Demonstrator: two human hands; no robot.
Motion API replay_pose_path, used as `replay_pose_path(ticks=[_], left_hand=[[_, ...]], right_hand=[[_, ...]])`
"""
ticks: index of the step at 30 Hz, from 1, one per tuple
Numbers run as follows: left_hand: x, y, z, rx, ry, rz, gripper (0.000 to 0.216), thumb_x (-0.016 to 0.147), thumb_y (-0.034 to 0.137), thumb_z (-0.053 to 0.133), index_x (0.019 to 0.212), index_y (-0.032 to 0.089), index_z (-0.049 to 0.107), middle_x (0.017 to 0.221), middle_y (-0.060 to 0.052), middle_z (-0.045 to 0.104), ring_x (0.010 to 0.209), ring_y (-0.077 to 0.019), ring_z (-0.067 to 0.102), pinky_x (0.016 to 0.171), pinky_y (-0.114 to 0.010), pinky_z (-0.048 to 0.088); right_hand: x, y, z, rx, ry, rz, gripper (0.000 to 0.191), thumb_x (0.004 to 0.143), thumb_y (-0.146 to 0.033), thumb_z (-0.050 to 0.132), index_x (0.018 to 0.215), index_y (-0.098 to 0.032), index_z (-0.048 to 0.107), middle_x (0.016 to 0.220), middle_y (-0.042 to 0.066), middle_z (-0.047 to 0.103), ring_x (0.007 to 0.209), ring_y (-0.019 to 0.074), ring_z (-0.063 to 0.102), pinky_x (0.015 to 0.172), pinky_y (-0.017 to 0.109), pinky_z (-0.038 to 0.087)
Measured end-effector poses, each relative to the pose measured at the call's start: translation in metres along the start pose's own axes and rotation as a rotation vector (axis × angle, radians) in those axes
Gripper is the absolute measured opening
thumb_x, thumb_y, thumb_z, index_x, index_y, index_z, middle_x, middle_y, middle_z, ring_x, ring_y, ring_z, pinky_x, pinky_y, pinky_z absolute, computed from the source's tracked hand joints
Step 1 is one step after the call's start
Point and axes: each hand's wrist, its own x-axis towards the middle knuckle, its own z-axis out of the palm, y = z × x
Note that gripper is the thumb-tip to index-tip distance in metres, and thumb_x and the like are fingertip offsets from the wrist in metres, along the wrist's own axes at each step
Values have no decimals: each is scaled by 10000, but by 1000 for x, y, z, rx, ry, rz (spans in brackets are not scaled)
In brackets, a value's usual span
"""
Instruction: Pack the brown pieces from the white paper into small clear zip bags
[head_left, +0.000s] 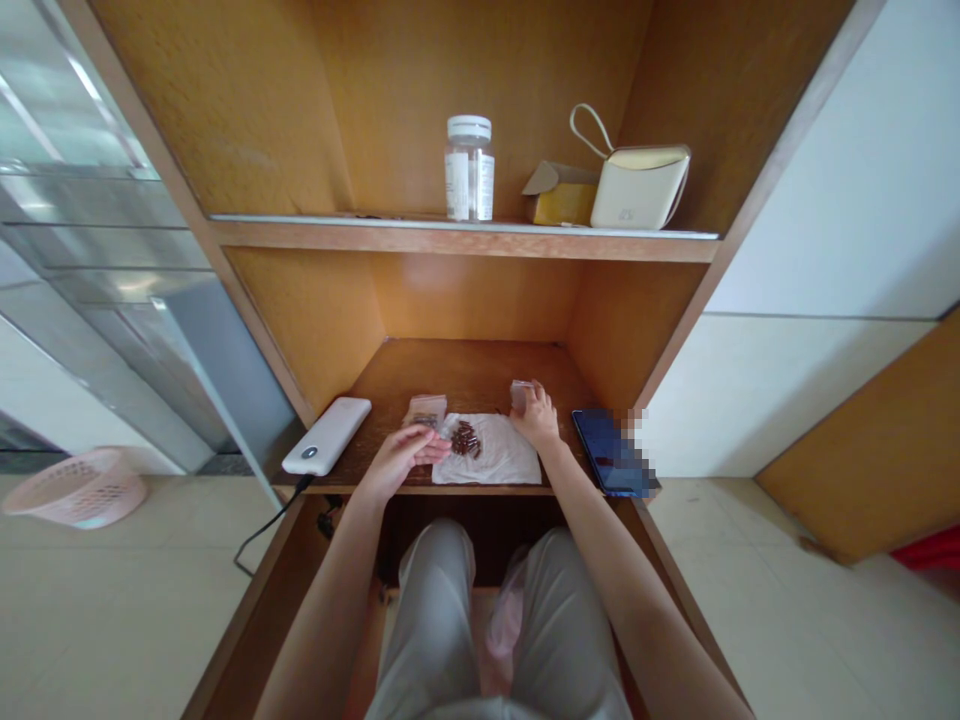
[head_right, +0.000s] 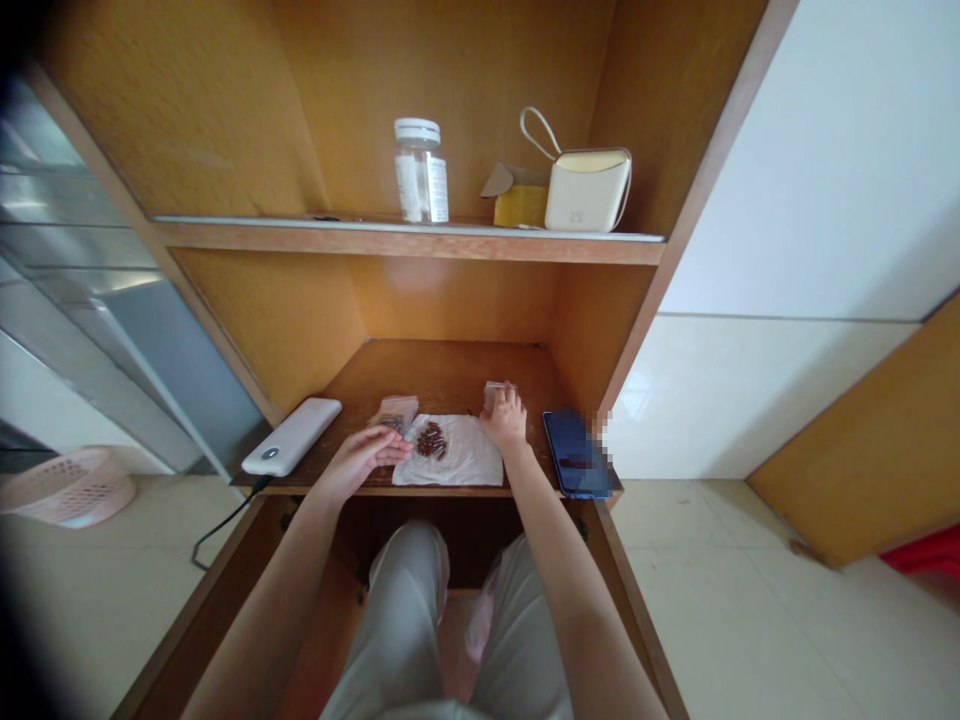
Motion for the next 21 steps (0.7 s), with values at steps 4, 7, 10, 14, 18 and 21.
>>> replay_pose_path(ticks=[4, 7, 10, 14, 18, 21], left_hand=[[-1, 1, 0, 7, 0, -7, 295, 720, 401, 678, 817, 131, 604, 840, -114, 725, 738, -232, 693, 723, -355, 527], [-1, 1, 0, 9, 4, -14, 307, 708, 411, 684, 810, 132, 604, 841, -116, 724, 737, -235, 694, 724, -361, 527], [-1, 1, 0, 5, 4, -12, 308, 705, 410, 687, 807, 133, 602, 831, -116, 724, 734, -235, 694, 724, -363, 529], [-1, 1, 0, 3, -13, -6, 280, 729, 393, 670, 809, 133, 600, 838, -114, 725, 739, -230, 694, 726, -356, 531], [0, 1, 0, -4, -13, -2, 270, 738, 379, 667, 812, 128, 598, 835, -116, 725, 732, -222, 694, 715, -342, 534], [0, 1, 0, -8, -18, -2, 267, 741, 373, 667, 814, 126, 596, 838, -119, 724, 733, -221, 694, 715, -342, 536]], right_hand=[[1, -2, 1, -3, -12, 22, 522, 753, -251, 513, 1262, -177, 425, 1403, 135, 354, 1208, 304, 398, 940, 448, 373], [3, -2, 1, 5, -14, 26, 520, 750, -243, 517, 1259, -186, 429, 1396, 133, 360, 1205, 303, 398, 940, 451, 370], [4, -2, 2, 9, -14, 28, 519, 746, -239, 520, 1257, -202, 432, 1394, 126, 363, 1212, 300, 387, 940, 455, 367], [4, -2, 2, 15, -16, 24, 520, 743, -246, 524, 1254, -207, 435, 1404, 117, 352, 1229, 303, 363, 932, 462, 370], [1, -3, -1, 12, -16, 34, 537, 726, -263, 537, 1251, -220, 431, 1414, 103, 343, 1233, 309, 352, 921, 482, 371], [0, -4, -3, 8, -10, 31, 535, 716, -267, 537, 1240, -218, 441, 1406, 98, 355, 1216, 310, 368, 912, 488, 377]])
